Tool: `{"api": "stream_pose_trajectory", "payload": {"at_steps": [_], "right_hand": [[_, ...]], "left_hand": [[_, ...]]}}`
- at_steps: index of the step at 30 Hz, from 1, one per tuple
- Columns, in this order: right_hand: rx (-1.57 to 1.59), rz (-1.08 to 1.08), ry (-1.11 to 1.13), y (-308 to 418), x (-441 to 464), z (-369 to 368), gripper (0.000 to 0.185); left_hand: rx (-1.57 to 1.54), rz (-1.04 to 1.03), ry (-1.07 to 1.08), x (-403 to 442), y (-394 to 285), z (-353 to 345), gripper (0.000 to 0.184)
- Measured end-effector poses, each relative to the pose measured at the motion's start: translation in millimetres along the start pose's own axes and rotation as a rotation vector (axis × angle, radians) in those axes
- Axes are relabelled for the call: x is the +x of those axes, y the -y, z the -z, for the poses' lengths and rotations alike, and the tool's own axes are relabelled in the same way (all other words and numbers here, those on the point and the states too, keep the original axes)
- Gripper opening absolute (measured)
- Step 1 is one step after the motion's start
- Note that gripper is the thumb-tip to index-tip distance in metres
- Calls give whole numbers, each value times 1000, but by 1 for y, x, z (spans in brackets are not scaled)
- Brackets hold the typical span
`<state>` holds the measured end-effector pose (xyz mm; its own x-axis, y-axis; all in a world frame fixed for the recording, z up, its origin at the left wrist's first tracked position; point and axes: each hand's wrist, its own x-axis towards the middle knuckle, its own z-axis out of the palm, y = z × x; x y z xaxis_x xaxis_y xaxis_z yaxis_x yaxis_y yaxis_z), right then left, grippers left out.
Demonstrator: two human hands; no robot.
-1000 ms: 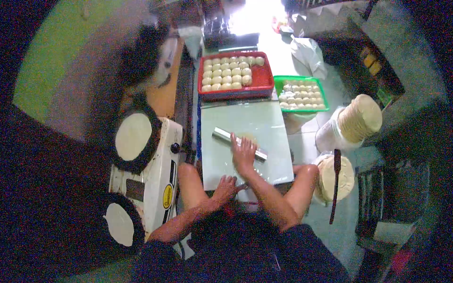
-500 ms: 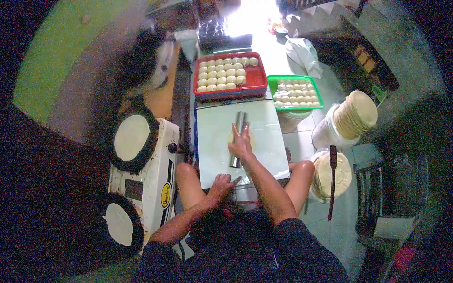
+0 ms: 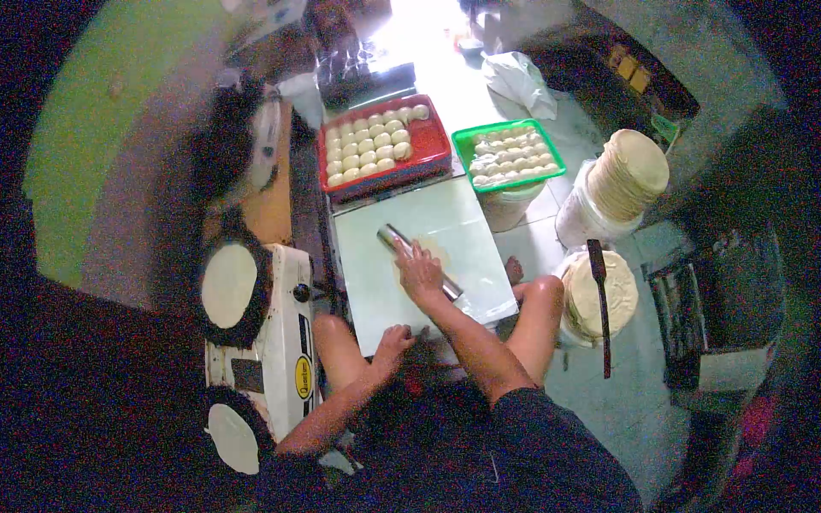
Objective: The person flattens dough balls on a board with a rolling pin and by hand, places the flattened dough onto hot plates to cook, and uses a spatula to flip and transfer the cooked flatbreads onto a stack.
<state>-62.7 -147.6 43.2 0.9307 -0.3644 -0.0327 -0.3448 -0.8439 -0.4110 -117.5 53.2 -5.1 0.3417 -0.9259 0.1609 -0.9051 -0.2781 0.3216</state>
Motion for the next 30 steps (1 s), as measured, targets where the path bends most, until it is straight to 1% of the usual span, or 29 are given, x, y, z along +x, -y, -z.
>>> {"api": "stream_pose_trajectory", "payload": {"at_steps": [1, 3, 4, 5, 8, 10, 12, 13, 14, 16, 17, 20, 21, 24, 25, 29, 30], "right_hand": [[-1, 6, -227, -1, 7, -11, 40], [-32, 43, -211, -13, 15, -11, 23], [-50, 61, -201, -16, 17, -10, 22], [6, 82, -381, -17, 21, -13, 27], [-15, 84, -479, -23, 31, -14, 24], [81, 46, -374, -20, 35, -5, 22], [177, 6, -275, -17, 41, 4, 28], [248, 17, -201, -24, 48, -5, 51], [322, 24, -209, -28, 55, -17, 58], [471, 38, -224, -26, 59, -26, 77], [471, 57, -123, -29, 58, -28, 94], [68, 108, 174, -6, 30, 24, 86], [-32, 112, 111, -4, 24, 18, 80], [-152, 331, 32, -19, 5, 13, 69], [-135, 357, 39, -23, -1, 12, 62], [-45, 431, 65, -46, -12, 5, 35], [-45, 425, 82, -50, -13, 9, 34]], "left_hand": [[23, 4, 29, -1, 2, -5, 54], [36, 28, 70, 0, 1, -9, 55], [44, 50, 103, 1, -1, -8, 55], [52, 72, 134, 3, -3, -6, 55], [45, 125, 205, 8, -10, 4, 56], [35, 126, 216, 8, -10, 4, 57], [40, 99, 194, 7, -8, 5, 57], [37, 99, 188, 7, -9, 6, 58], [35, 99, 183, 8, -10, 9, 58], [28, 98, 174, 6, -10, 7, 58], [22, 95, 172, 7, -8, 7, 58], [31, 84, 168, 5, -2, -1, 57], [36, 86, 169, 4, -4, -1, 57], [55, 99, 127, 4, -9, 2, 56], [49, 106, 148, 5, -8, 1, 57], [61, 88, 90, 3, -4, -9, 57], [55, 95, 101, 3, -5, -7, 57]]}}
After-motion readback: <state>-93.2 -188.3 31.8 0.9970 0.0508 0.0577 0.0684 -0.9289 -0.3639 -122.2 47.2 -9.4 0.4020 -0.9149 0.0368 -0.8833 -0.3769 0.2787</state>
